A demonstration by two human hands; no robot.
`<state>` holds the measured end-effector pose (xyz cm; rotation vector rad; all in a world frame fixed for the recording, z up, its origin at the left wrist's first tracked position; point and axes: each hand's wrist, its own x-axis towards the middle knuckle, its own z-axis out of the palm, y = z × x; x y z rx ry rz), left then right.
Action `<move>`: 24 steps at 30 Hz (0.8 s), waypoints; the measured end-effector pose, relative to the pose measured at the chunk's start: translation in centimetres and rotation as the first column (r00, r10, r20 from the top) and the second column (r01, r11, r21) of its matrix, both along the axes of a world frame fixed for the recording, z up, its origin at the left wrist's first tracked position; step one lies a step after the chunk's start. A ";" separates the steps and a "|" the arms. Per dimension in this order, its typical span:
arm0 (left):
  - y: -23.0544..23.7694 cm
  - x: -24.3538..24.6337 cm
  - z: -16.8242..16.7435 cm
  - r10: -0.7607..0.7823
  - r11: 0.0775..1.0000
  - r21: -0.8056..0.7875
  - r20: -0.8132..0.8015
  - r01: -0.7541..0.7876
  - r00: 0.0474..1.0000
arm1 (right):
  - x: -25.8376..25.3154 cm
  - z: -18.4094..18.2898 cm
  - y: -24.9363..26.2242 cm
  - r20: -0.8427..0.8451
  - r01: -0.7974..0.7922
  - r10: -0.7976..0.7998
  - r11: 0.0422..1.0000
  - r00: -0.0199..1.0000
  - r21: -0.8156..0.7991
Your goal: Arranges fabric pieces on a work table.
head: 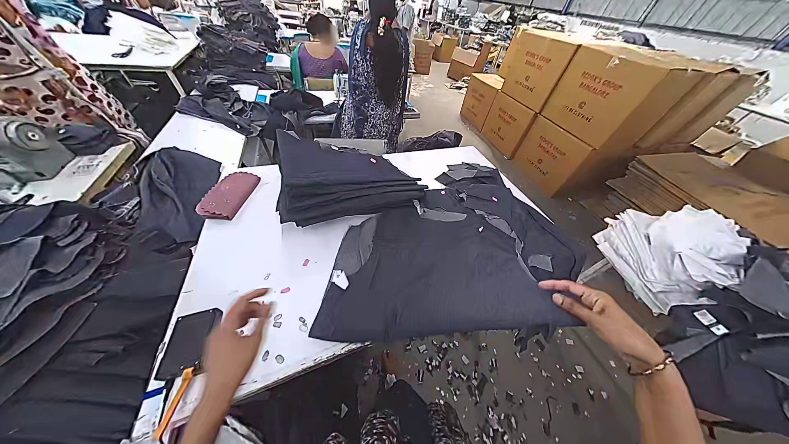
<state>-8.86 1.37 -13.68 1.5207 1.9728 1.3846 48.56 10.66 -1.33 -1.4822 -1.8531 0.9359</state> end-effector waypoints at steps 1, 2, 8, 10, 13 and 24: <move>0.8 2.8 -1.2 -0.099 0.994 -0.054 -0.018 0.098 0.995 | -0.2 -0.3 0.3 0.080 -0.070 0.073 0.997 0.994 -0.040; 1.6 6.1 -1.9 -0.234 0.963 -0.140 -0.011 0.230 0.972 | -0.7 -0.1 1.0 0.160 -0.134 0.144 0.988 0.977 -0.076; 4.5 24.2 -5.5 -0.711 0.588 -0.514 0.041 0.625 0.702 | -15.2 3.7 6.7 0.449 -0.193 0.112 0.971 0.886 0.139; 3.8 25.6 -6.4 -0.547 0.731 -0.446 0.070 0.517 0.834 | -22.8 2.9 6.7 0.429 -0.308 0.178 0.917 0.886 0.255; 2.1 24.8 -6.8 -0.284 0.828 -0.445 0.190 0.341 0.940 | -30.8 -1.3 4.2 0.313 -0.597 0.513 0.738 0.800 0.314; -0.7 17.1 1.4 -0.091 0.984 -0.079 0.556 0.161 0.826 | -21.5 -10.2 6.0 0.436 -0.596 0.621 0.774 0.651 -0.212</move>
